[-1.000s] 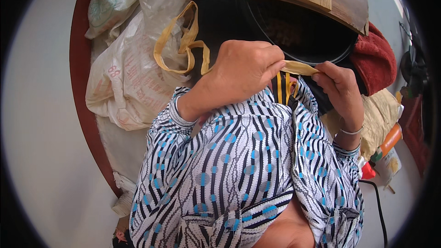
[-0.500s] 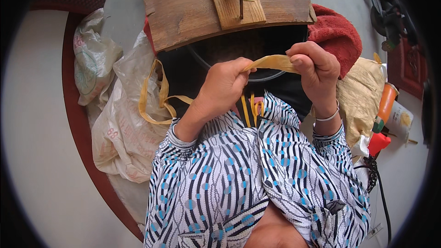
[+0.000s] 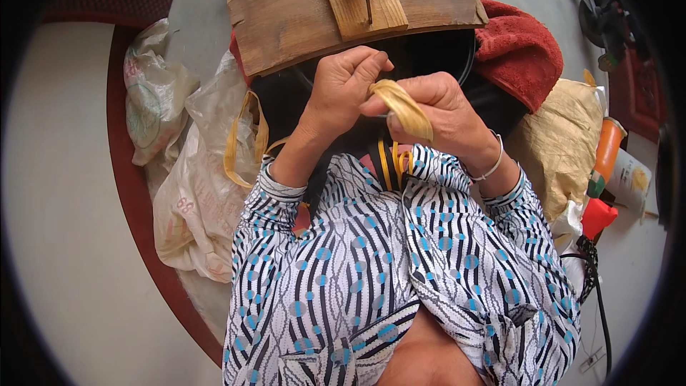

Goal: The person weaves a yellow strip into a wooden basket frame using both hands. They repeatedly pull, fold, and tuck the strip through the frame's slots to secure it in place.

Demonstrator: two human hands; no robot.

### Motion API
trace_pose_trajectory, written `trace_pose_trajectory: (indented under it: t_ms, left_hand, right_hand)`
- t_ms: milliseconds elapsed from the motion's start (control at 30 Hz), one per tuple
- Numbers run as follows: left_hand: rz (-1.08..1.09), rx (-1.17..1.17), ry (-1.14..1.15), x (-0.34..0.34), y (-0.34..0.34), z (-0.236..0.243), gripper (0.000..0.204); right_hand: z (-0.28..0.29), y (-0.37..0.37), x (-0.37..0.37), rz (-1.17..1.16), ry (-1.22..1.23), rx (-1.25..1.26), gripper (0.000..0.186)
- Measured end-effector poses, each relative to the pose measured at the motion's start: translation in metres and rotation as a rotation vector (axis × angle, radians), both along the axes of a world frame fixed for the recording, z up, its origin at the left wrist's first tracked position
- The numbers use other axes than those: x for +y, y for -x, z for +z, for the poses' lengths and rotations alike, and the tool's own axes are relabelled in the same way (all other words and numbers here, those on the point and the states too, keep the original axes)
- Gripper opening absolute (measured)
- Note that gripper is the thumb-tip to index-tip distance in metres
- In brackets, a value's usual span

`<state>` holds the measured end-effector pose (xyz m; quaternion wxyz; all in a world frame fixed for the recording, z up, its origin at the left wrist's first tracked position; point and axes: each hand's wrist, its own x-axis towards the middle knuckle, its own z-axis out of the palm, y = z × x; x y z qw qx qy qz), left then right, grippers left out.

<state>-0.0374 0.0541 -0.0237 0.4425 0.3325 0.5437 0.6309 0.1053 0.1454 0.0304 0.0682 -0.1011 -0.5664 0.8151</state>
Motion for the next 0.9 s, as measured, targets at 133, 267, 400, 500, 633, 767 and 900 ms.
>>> trace_pose_trajectory:
  t_ms: [133,267,400,500,633,767,900]
  left_hand:
    - [-0.009,-0.366,-0.025,0.006,-0.025,0.033,0.027]
    - [0.020,-0.441,-0.105,0.017,-0.036,0.032,0.023]
    - [0.019,-0.404,-0.091,0.017,-0.030,0.024,0.020]
    - [-0.040,-0.379,-0.010,0.012,-0.020,0.018,0.016]
    - [-0.006,0.030,0.074,0.004,-0.013,0.015,0.013]
    - [0.241,1.038,-0.070,-0.003,-0.010,0.008,0.017]
    - [0.277,1.163,-0.169,-0.009,-0.014,0.005,0.026]
  right_hand:
    - [-0.031,0.019,0.027,-0.423,-0.174,0.082,0.021]
    - [-0.043,0.027,0.021,-0.626,-0.585,0.130,0.019]
    - [-0.046,0.029,0.022,-0.726,-0.853,0.077,0.017]
    - [-0.043,0.027,0.023,-0.733,-1.064,-0.004,0.013]
    - [-0.041,0.021,0.036,-0.632,-1.384,0.011,0.010]
    - [-0.047,0.019,0.029,-0.464,-0.984,-0.061,0.013]
    - [-0.055,0.015,0.020,-0.287,-0.182,-0.082,0.027]
